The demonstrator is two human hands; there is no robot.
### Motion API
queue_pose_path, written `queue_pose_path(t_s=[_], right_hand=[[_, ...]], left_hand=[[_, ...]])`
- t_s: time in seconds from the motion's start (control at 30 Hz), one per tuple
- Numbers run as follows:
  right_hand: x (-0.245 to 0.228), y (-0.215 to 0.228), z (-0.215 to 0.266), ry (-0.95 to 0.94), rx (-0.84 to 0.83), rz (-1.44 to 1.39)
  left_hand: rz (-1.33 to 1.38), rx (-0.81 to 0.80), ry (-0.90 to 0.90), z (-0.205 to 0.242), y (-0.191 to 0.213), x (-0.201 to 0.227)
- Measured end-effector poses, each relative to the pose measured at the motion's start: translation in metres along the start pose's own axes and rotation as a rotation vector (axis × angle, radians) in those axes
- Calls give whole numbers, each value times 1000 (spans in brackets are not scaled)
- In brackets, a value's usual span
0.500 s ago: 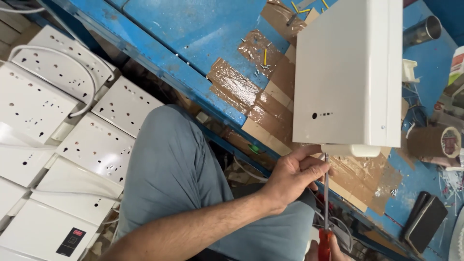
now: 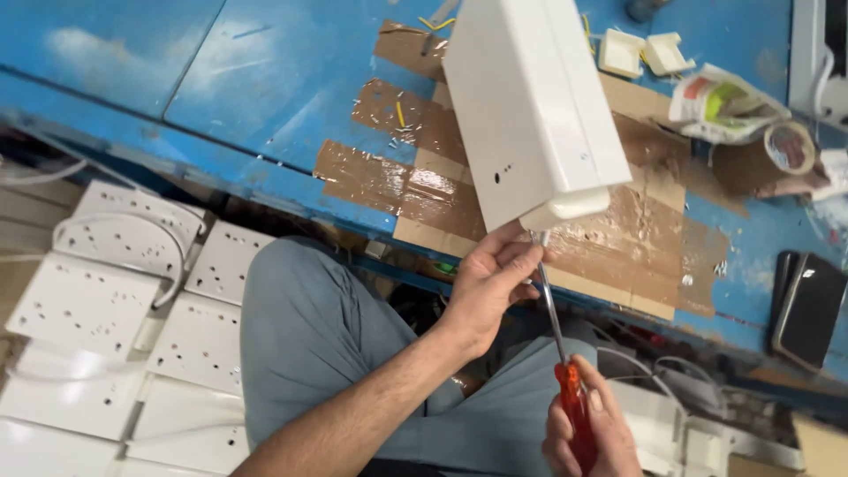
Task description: The person sits on the floor at a blue workbench and uses a red-handled screwdriver to drive screws into the base of a white plastic appliance housing, working on different screw positions around the unit. At the end the person lifts the finished housing and places it with a stack of similar completed units.
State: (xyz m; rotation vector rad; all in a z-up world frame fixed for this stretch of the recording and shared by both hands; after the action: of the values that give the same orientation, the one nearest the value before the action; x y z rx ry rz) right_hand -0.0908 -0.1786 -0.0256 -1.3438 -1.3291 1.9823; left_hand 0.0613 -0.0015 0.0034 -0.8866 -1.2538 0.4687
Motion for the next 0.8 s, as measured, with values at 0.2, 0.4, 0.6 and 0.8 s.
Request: queue_pose_path(t_s=[0.2,0.4,0.6,0.8], right_hand=[[-27,-46,2,260,661,1060],[-41,-122,-14,436,629,1910],[-39,-96,-1,431,678,1756],[-28,-67,9,408,644,1465]], left_hand=[[-52,4,27,4,0,4],[-60,19,27,7,-1,3],[-107,11,37,10,2,-4],[-137,0,36,12,3,-8]])
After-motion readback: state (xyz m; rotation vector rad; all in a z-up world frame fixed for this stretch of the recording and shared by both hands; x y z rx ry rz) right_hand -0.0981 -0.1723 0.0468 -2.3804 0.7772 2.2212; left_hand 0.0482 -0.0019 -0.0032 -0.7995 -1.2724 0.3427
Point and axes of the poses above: each hand's wrist, its own z-axis away from the middle knuckle, its own y-axis out of the back of the hand, x = y × z, the point moved 7 cm from there along -z, towards the middle knuckle, and after that the axes turned 10 degrees about -x, right-handed, at the moved point
